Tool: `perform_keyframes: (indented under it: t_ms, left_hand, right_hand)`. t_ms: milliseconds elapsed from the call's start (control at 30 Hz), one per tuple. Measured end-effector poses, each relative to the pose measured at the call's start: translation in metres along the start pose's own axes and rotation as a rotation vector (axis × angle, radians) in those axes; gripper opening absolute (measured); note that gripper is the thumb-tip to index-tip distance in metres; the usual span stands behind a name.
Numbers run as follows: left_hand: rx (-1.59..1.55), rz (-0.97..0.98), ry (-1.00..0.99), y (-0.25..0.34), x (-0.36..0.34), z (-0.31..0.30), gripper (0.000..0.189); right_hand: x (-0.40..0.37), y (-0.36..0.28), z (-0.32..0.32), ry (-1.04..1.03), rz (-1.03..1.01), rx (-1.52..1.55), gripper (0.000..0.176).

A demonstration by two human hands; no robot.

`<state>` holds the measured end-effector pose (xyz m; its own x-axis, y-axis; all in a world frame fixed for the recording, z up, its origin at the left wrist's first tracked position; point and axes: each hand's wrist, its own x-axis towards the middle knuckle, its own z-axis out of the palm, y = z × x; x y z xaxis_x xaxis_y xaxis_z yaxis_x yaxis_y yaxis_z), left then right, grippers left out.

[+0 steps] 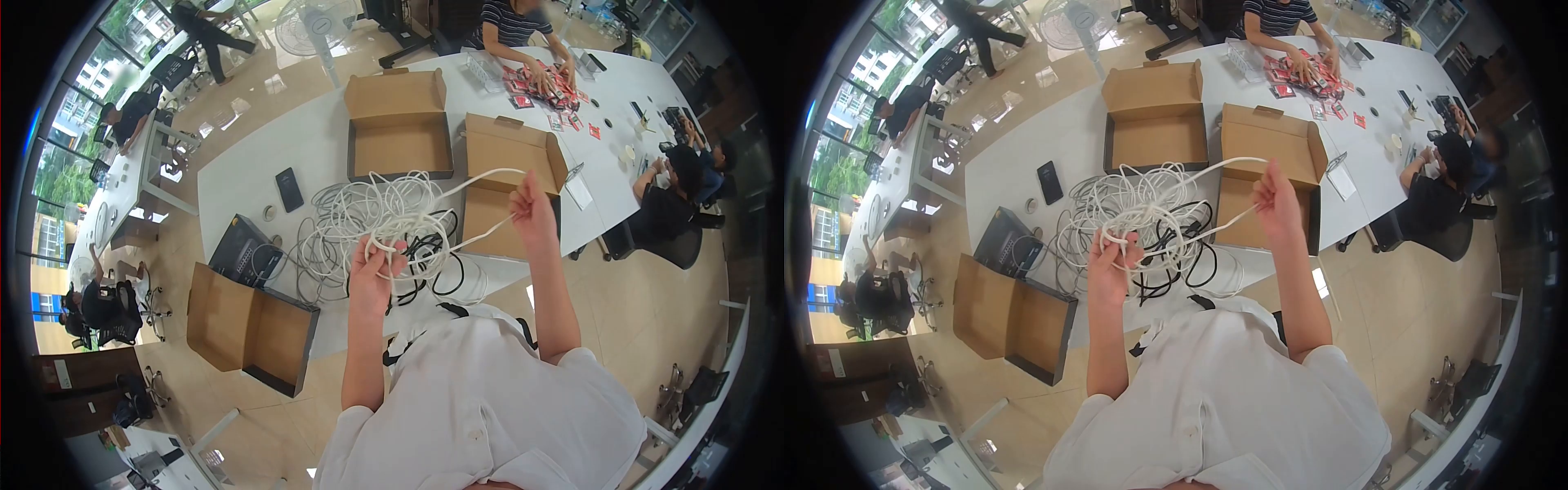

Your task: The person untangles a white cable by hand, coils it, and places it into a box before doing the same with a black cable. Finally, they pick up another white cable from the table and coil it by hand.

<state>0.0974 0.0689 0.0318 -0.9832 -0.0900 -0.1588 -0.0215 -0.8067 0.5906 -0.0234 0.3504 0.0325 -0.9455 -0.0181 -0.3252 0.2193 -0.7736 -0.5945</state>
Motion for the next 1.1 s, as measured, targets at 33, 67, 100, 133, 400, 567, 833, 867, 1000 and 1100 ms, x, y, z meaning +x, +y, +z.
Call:
perform_keyframes:
  t_ms: [33, 67, 100, 133, 400, 567, 833, 867, 1000, 1100]
  left_hand:
    - [-0.017, -0.016, 0.043, -0.001, 0.000, 0.005, 0.008]
    - [-0.052, -0.003, -0.032, -0.011, 0.005, -0.007, 0.012]
    - [-0.111, -0.016, -0.024, -0.014, 0.009, -0.013, 0.011]
    - [-0.171, -0.029, -0.017, -0.016, 0.012, -0.016, 0.010]
    - [-0.294, -0.064, 0.035, -0.007, 0.019, -0.030, 0.007]
    - [-0.301, -0.177, -0.039, -0.004, 0.014, -0.027, 0.009]
    - [-0.240, -0.275, -0.091, -0.021, 0.013, -0.018, 0.017]
    - [-0.218, -0.274, -0.090, -0.018, 0.012, -0.017, 0.018]
    - [-0.093, -0.218, -0.047, -0.010, 0.004, -0.014, 0.023]
    - [-0.037, -0.195, -0.030, -0.012, 0.002, -0.010, 0.027]
  right_hand:
    - [0.006, -0.004, -0.008, 0.038, 0.033, 0.106, 0.028]
    - [0.011, -0.005, -0.015, 0.077, 0.066, 0.212, 0.030]
    - [0.017, -0.003, -0.022, 0.147, 0.050, 0.304, 0.028]
    - [0.023, 0.001, -0.029, 0.217, 0.032, 0.395, 0.026]
    - [0.018, 0.041, -0.058, 0.258, 0.057, -0.149, 0.017]
    - [-0.014, 0.033, -0.001, 0.136, -0.568, -0.986, 0.035]
    - [-0.029, 0.028, 0.064, -0.686, -0.446, -1.535, 0.021]
    - [-0.031, 0.031, 0.066, -0.740, -0.284, -1.522, 0.018]
    - [-0.027, 0.044, 0.046, -0.758, -0.226, -1.326, 0.016]
    - [-0.026, 0.053, 0.035, -0.624, -0.181, -1.100, 0.020]
